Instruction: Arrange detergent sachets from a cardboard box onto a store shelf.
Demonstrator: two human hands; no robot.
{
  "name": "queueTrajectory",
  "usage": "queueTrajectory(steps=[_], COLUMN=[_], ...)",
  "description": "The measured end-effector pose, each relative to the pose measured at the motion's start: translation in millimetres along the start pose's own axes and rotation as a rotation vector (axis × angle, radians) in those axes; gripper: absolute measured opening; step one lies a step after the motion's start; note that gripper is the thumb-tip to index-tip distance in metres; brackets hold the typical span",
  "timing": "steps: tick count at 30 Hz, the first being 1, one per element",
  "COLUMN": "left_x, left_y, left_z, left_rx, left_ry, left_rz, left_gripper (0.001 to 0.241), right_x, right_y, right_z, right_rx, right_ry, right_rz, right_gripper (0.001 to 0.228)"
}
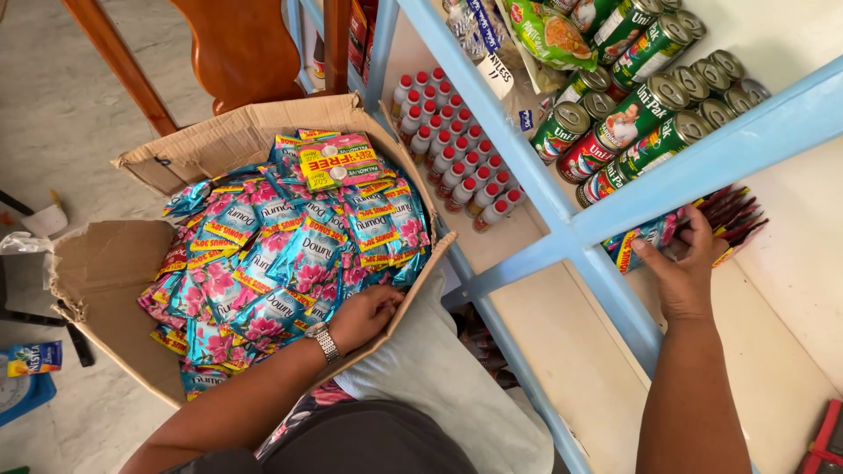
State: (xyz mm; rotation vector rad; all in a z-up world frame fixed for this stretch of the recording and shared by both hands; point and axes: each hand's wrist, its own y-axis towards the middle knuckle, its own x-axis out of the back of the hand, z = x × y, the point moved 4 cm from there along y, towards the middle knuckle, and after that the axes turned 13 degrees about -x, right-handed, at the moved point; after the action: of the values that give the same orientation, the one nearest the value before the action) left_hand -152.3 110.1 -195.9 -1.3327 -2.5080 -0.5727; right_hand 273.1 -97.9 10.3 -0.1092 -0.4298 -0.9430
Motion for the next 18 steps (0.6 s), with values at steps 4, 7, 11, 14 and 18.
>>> queueTrajectory(steps=[4,7,11,14,18], left_x=[1,1,5,19,61], left_y=[0,0,0,-2,-8], left_z=[-2,-2,0,-3,-11], left_rx=[-0.005,-0.015,-0.082,-0.195,-0.152], left_ry=[0.015,0.003,0.058,0.170,0.267], left_rz=[0.012,0.008,0.016,-0.030,-0.134], left_gripper=[0.024,0.024,0.024,0.020,0.021], right_x=[-3,-2,-2,5,20], right_y=[-1,-3,-5,-6,-3], right_z=[2,1,-1,-6,-24], right_rx=[-0.006,-0.006,0.050,0.125,0.155], right_ry=[-0.030,-0.055,-0.053,-0.094,-0.151], right_rz=[-0.021,-0.032,-0.015,-0.009,-0.023], right_gripper=[0.095,0.095,0.094,0.092,0.092])
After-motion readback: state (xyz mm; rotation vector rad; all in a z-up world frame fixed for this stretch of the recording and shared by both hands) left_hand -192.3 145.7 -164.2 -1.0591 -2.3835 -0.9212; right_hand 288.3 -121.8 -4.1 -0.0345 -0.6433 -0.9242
